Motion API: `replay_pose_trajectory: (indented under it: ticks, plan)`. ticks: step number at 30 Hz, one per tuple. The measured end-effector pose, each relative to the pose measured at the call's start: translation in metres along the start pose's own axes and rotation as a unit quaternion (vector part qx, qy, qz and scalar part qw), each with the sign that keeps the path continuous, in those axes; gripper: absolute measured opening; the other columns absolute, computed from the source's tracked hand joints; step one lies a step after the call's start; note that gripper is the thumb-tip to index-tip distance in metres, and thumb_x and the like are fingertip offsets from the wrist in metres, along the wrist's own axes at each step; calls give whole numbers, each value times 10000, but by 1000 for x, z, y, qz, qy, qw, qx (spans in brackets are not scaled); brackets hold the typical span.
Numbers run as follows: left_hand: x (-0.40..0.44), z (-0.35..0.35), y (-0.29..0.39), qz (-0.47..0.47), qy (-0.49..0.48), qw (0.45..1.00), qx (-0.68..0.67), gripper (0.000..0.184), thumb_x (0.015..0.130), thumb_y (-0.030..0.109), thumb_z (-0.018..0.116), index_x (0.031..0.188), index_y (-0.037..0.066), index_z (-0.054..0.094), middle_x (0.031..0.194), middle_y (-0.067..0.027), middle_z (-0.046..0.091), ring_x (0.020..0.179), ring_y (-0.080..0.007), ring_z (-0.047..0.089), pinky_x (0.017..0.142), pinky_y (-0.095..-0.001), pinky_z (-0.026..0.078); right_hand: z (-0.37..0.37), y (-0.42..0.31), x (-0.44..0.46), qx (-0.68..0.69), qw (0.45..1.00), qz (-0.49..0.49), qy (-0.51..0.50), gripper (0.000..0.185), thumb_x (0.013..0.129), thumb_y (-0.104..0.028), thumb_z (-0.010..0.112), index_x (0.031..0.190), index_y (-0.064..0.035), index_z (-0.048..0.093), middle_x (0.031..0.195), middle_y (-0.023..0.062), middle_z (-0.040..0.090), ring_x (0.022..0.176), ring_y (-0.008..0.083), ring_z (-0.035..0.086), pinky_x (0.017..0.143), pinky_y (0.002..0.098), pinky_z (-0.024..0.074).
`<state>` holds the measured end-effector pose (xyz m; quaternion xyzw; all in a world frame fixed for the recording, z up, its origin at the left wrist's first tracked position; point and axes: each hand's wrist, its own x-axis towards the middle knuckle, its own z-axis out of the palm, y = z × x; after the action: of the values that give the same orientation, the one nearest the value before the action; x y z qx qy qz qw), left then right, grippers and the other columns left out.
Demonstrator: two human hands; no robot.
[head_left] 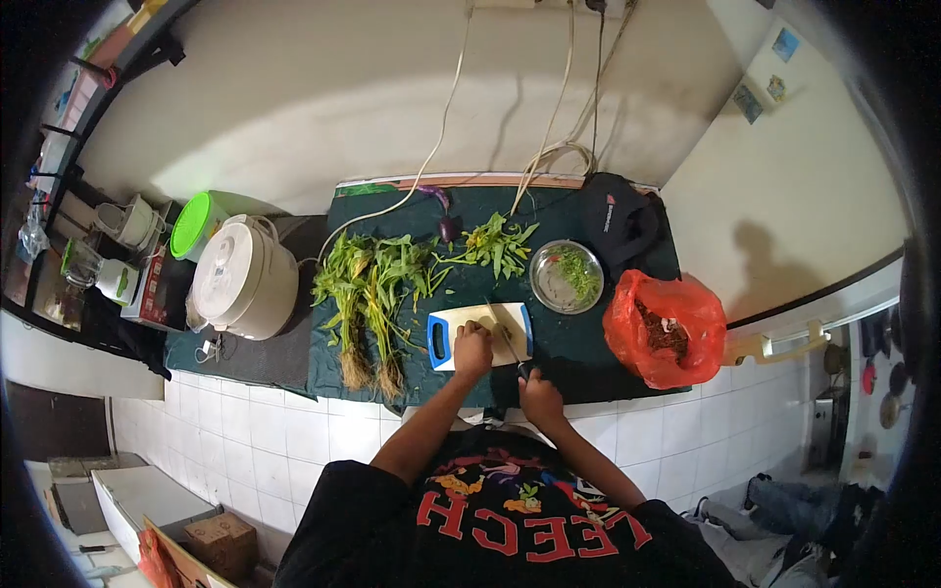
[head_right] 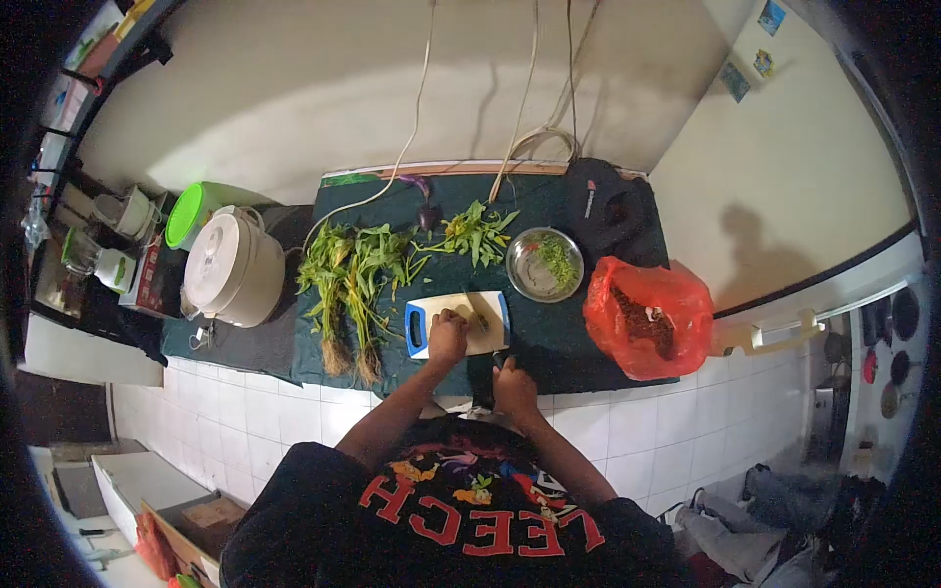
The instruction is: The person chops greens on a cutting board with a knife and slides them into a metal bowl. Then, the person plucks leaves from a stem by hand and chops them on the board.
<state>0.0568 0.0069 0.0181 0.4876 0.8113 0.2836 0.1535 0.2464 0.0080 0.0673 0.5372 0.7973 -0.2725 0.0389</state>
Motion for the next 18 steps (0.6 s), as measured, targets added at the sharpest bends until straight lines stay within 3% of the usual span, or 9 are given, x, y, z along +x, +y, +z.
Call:
replay_pose_trajectory:
  ticks: [5, 7, 8, 10, 11, 12, 14, 15, 18]
  plan:
    - [-3, -13, 8, -4, 31, 989, -143, 189, 837, 36, 603, 999, 19, 698, 1110, -177, 586, 1043, -371, 543, 901, -433, 464, -18, -7, -10, -11, 1000, -22, 14, 335, 971, -356, 530, 1064, -34, 526, 824, 223, 677, 768, 412, 684, 672, 523, 538]
    - [-13, -47, 34, 6, 116, 989, -88, 351, 816, -3, 575, 1155, 50, 654, 1168, -184, 553, 1085, -375, 521, 932, -431, 444, -20, -6, -13, -9, 999, -33, 30, 321, 956, -349, 552, 1056, -44, 541, 821, 199, 678, 754, 392, 685, 658, 508, 539]
    - [-16, -52, 33, 5, 114, 990, -85, 351, 816, -3, 575, 1155, 50, 654, 1168, -184, 553, 1085, -375, 521, 932, -431, 444, -20, -5, -16, -8, 998, -47, 45, 308, 942, -342, 573, 1048, -53, 557, 818, 175, 678, 740, 372, 687, 645, 493, 541]
    - [-21, -59, 27, 162, -35, 983, 80, 548, 786, 7, 565, 1318, 140, 584, 1220, -182, 519, 1119, -370, 500, 946, -439, 429, -17, 3, -18, -15, 993, -82, 87, 287, 913, -319, 608, 1041, -64, 573, 816, 154, 673, 726, 356, 682, 635, 476, 540]
    - [-24, -58, 23, 257, -63, 953, 148, 645, 819, 67, 537, 1426, 283, 505, 1310, -175, 484, 1144, -348, 493, 959, -459, 421, -16, 7, -18, -23, 984, -118, 131, 273, 885, -297, 644, 1033, -75, 590, 813, 133, 668, 713, 339, 677, 625, 459, 540]
    - [-28, -60, 24, 253, -61, 953, 152, 645, 819, 67, 537, 1426, 283, 505, 1310, -175, 484, 1144, -348, 493, 959, -459, 421, -18, 9, -19, -22, 984, -123, 130, 273, 885, -297, 644, 1033, -75, 590, 813, 133, 668, 713, 339, 677, 625, 459, 540]
    - [-33, -60, 30, 380, -49, 888, 253, 665, 877, 136, 491, 1478, 407, 405, 1440, -163, 404, 1211, -343, 472, 977, -489, 404, -26, 16, -20, -35, 972, -156, 171, 281, 823, -256, 700, 1035, -96, 609, 835, 117, 658, 724, 325, 664, 629, 448, 536]
    - [-35, -56, 29, 353, -69, 897, 258, 660, 906, 186, 471, 1494, 459, 349, 1511, -161, 342, 1284, -355, 439, 1004, -528, 389, -31, 19, -21, -55, 973, -155, 164, 304, 786, -222, 729, 1042, -102, 617, 864, 110, 655, 779, 310, 664, 655, 431, 537]
    - [-27, -45, 20, 323, -79, 902, 277, 652, 912, 199, 478, 1496, 458, 345, 1531, -160, 318, 1307, -374, 426, 1023, -544, 388, -47, 30, -29, -95, 969, -166, 159, 316, 769, -209, 738, 1044, -102, 624, 879, 107, 657, 817, 304, 664, 680, 433, 535]
